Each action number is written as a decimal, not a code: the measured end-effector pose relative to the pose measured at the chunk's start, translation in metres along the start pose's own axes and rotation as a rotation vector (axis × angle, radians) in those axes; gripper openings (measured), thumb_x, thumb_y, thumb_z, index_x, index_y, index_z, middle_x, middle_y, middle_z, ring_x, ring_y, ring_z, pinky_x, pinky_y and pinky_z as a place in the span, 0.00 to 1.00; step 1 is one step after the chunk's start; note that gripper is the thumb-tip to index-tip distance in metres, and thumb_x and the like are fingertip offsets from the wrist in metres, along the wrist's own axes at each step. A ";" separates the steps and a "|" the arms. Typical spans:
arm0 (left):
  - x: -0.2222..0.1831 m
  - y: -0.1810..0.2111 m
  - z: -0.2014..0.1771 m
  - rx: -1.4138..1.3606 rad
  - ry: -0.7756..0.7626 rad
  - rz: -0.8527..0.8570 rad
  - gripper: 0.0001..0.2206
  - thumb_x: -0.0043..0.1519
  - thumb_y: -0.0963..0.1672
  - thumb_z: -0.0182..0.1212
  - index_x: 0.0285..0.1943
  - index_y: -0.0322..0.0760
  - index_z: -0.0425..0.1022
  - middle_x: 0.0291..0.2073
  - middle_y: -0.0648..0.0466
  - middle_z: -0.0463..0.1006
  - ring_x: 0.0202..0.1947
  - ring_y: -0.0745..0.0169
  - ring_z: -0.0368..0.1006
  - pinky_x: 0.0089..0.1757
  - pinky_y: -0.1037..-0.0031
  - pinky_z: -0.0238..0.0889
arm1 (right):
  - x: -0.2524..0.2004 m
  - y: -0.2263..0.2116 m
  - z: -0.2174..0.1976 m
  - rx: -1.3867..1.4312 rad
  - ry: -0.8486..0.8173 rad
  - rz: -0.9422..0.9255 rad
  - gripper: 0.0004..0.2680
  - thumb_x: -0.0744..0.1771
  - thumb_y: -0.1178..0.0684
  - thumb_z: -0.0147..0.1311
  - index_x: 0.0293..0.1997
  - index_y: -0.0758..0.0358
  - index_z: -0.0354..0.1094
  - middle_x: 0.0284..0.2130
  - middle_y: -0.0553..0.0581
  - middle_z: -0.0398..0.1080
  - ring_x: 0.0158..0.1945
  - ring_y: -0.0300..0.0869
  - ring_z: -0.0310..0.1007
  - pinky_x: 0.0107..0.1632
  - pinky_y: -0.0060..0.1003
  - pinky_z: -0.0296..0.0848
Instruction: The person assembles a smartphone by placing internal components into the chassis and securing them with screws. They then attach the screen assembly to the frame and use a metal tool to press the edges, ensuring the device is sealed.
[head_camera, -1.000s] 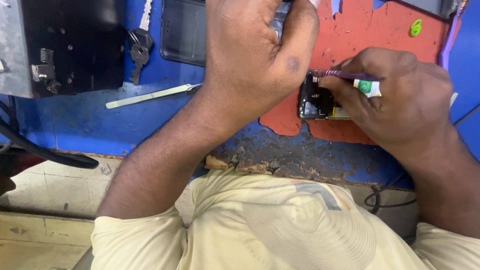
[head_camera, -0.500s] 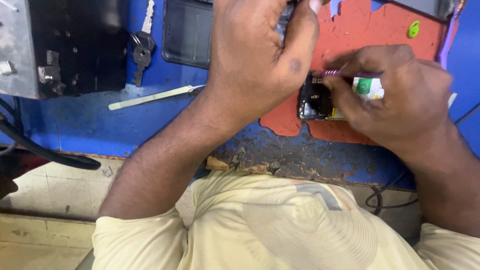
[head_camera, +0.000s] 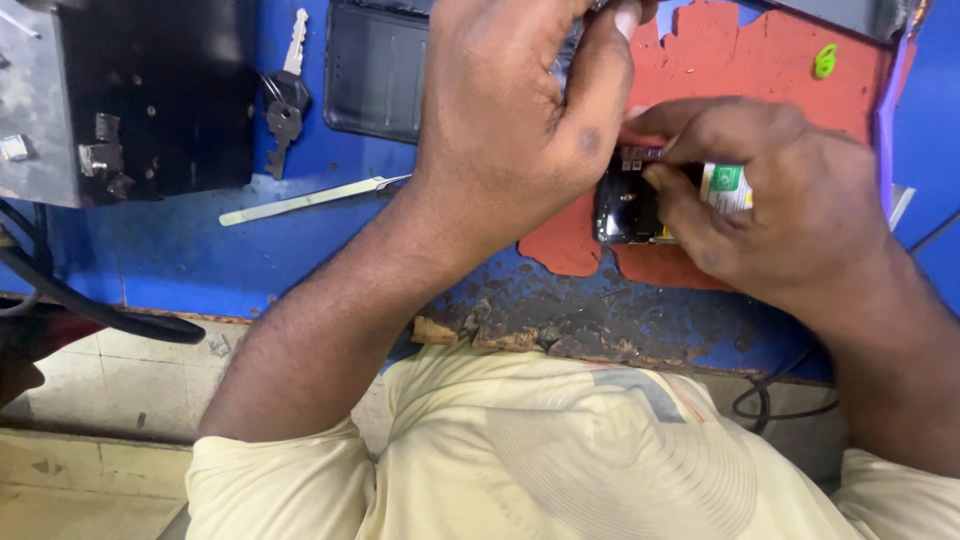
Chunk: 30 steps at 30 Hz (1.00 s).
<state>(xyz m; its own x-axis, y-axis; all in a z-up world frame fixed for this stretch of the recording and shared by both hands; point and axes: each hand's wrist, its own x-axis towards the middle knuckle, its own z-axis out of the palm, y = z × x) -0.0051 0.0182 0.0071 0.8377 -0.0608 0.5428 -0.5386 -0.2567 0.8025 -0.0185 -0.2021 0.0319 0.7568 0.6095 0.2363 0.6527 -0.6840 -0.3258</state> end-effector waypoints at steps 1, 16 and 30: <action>0.001 0.000 0.000 0.002 -0.002 -0.005 0.04 0.70 0.35 0.58 0.45 0.33 0.73 0.33 0.51 0.77 0.31 0.57 0.76 0.36 0.70 0.66 | 0.001 -0.001 -0.001 -0.015 -0.015 0.003 0.13 0.64 0.58 0.71 0.43 0.65 0.64 0.32 0.59 0.78 0.31 0.46 0.79 0.32 0.39 0.75; 0.003 -0.004 0.004 0.029 -0.085 0.020 0.06 0.68 0.34 0.55 0.48 0.34 0.71 0.38 0.50 0.77 0.37 0.54 0.78 0.41 0.69 0.69 | -0.025 0.033 0.001 0.400 0.138 0.311 0.08 0.78 0.77 0.48 0.59 0.73 0.60 0.53 0.72 0.74 0.57 0.51 0.78 0.61 0.36 0.78; 0.004 -0.003 0.009 0.187 -0.230 0.019 0.06 0.66 0.36 0.62 0.48 0.36 0.71 0.42 0.51 0.76 0.48 0.46 0.73 0.50 0.60 0.61 | -0.038 0.050 0.017 0.728 0.193 0.266 0.09 0.76 0.75 0.43 0.61 0.75 0.50 0.54 0.66 0.66 0.61 0.48 0.73 0.68 0.35 0.76</action>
<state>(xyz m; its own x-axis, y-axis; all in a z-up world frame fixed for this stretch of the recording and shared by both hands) 0.0011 0.0105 0.0050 0.8374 -0.2794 0.4698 -0.5466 -0.4252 0.7214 -0.0148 -0.2524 -0.0093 0.9201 0.3373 0.1992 0.3118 -0.3230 -0.8935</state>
